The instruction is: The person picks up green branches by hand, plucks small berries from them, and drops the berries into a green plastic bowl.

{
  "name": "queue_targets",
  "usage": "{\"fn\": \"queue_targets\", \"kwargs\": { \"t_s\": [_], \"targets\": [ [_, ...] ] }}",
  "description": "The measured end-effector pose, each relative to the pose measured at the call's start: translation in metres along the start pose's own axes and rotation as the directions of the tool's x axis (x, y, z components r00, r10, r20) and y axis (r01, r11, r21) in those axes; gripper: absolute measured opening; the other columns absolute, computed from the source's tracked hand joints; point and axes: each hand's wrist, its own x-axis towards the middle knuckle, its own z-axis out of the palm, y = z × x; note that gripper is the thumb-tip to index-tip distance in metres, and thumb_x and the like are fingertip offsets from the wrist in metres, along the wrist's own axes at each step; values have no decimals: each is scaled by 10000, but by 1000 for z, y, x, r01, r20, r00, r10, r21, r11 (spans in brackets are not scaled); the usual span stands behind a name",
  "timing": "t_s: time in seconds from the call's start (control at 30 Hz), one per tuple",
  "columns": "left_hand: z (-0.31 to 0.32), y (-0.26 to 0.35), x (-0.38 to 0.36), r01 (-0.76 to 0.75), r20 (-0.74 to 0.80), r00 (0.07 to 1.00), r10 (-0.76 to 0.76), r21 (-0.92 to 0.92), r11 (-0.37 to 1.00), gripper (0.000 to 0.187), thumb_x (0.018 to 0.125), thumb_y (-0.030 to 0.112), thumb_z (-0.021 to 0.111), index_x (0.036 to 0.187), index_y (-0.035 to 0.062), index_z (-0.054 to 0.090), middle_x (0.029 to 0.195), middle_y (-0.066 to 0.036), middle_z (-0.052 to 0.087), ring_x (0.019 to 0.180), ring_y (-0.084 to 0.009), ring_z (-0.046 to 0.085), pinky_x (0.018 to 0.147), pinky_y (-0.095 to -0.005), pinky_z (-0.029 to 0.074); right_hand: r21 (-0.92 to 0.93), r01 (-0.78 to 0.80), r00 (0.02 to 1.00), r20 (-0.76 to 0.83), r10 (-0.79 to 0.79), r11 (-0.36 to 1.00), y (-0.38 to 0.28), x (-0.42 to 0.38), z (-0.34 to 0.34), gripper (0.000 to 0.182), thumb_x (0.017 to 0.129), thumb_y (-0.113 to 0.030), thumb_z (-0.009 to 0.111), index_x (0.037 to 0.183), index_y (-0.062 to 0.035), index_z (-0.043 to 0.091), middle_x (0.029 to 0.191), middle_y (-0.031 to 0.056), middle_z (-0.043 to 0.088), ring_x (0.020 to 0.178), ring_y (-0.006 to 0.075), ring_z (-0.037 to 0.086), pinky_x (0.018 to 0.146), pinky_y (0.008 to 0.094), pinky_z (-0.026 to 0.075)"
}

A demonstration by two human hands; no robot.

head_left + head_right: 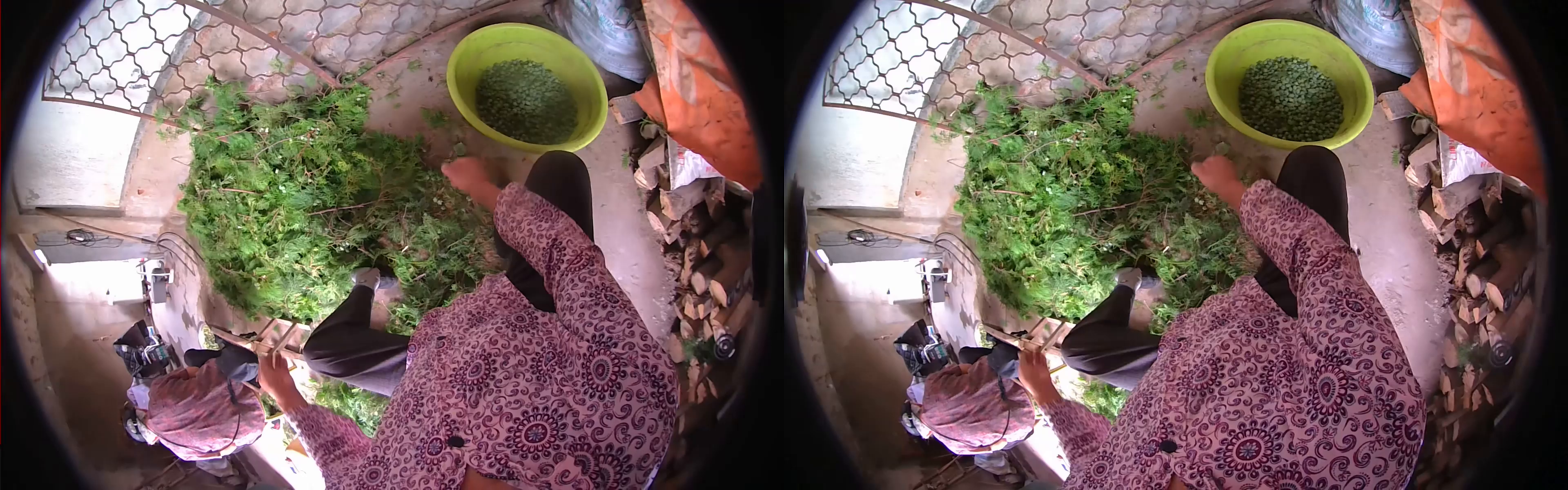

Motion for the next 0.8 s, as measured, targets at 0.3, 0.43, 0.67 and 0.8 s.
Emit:
{"fn": "queue_targets", "kwargs": {
  "t_s": [0.3, 0.43, 0.67, 0.8],
  "targets": [
    [250, -30, -1, -397, 507, 845, 168, 386, 833, 279, 828, 98, 556, 1082, -16, 540, 1003, -90, 585, 842, -159, 571, 698, -242, 474, -476, 201, 865, 496, 73, 856, 60, -45, 71, 440, 760, -365, 487, 566, 23, 560, 594, 193, 513, 579, 358, 503, 563, 494, 383],
    [297, -54, 6, -395, 656, 743, 135, 265, 880, 279, 817, 82, 592, 1076, -14, 547, 1017, -80, 585, 887, -123, 540, 758, -243, 449, -501, 158, 840, 522, 152, 851, 60, -51, 97, 464, 732, -381, 518, 760, 74, 607, 703, 225, 570, 680, 357, 557, 669, 450, 446],
    [313, -48, 18, -940, 916, 341, 211, 332, 78, 321, 718, 53, 635, 1014, -33, 546, 1059, -226, 534, 902, -342, 563, 768, -363, 468, -417, 42, 788, 573, 227, 908, 65, -39, 134, 576, 725, -450, 570, 1109, -21, 560, 1226, 266, 402, 1143, 373, 383, 921, 446, 331],
    [325, -32, 30, -888, 867, 430, 251, 355, 292, 311, 735, 78, 625, 1014, -35, 545, 1048, -236, 537, 943, -367, 544, 781, -389, 458, -414, -28, 812, 521, 263, 910, 72, -26, 163, 589, 744, -462, 560, 1141, -27, 542, 1355, 246, 235, 1248, 374, 244, 976, 462, 274]
  ]
}}
